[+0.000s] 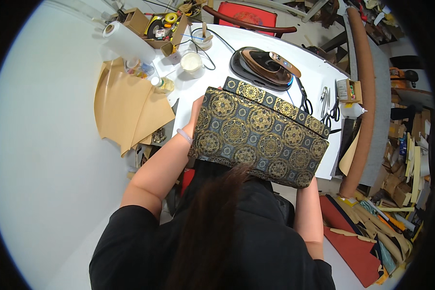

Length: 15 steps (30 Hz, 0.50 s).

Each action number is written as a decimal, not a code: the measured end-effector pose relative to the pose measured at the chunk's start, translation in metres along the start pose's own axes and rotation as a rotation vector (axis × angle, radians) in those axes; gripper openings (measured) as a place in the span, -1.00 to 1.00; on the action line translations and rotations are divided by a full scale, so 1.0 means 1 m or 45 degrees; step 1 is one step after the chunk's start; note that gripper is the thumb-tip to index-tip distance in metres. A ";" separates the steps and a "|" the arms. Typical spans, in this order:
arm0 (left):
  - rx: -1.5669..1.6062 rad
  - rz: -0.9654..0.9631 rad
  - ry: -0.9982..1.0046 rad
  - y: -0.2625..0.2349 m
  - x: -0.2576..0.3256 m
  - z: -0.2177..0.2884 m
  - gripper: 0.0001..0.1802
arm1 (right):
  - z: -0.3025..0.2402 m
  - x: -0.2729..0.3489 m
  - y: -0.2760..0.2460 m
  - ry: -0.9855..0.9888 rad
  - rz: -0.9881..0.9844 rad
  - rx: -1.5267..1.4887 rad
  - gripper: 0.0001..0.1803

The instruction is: The person aligns a patterned fabric flap onto a rectangular pouch base, repeatedly lifting and repositioning the flap to check fit and alignment. They smooth the fabric and adjust edges by hand, then place the flap back down and continue fine-tuning the placement.

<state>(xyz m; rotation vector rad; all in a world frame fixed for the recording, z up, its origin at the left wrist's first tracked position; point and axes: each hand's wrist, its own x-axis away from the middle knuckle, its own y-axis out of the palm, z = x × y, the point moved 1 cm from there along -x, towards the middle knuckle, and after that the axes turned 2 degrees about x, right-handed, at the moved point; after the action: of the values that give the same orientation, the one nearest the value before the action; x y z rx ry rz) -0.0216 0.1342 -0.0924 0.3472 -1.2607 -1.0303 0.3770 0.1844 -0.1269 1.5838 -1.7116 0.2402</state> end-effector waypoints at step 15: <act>-0.031 -0.160 0.192 0.013 0.026 -0.004 -0.57 | -0.010 0.013 0.003 -0.138 -0.107 -0.134 -0.57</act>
<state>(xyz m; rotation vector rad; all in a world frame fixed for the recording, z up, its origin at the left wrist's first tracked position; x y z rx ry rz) -0.0138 0.1196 -0.0687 0.4816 -1.1012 -1.1043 0.3791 0.1816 -0.1109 1.6119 -1.7055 0.0217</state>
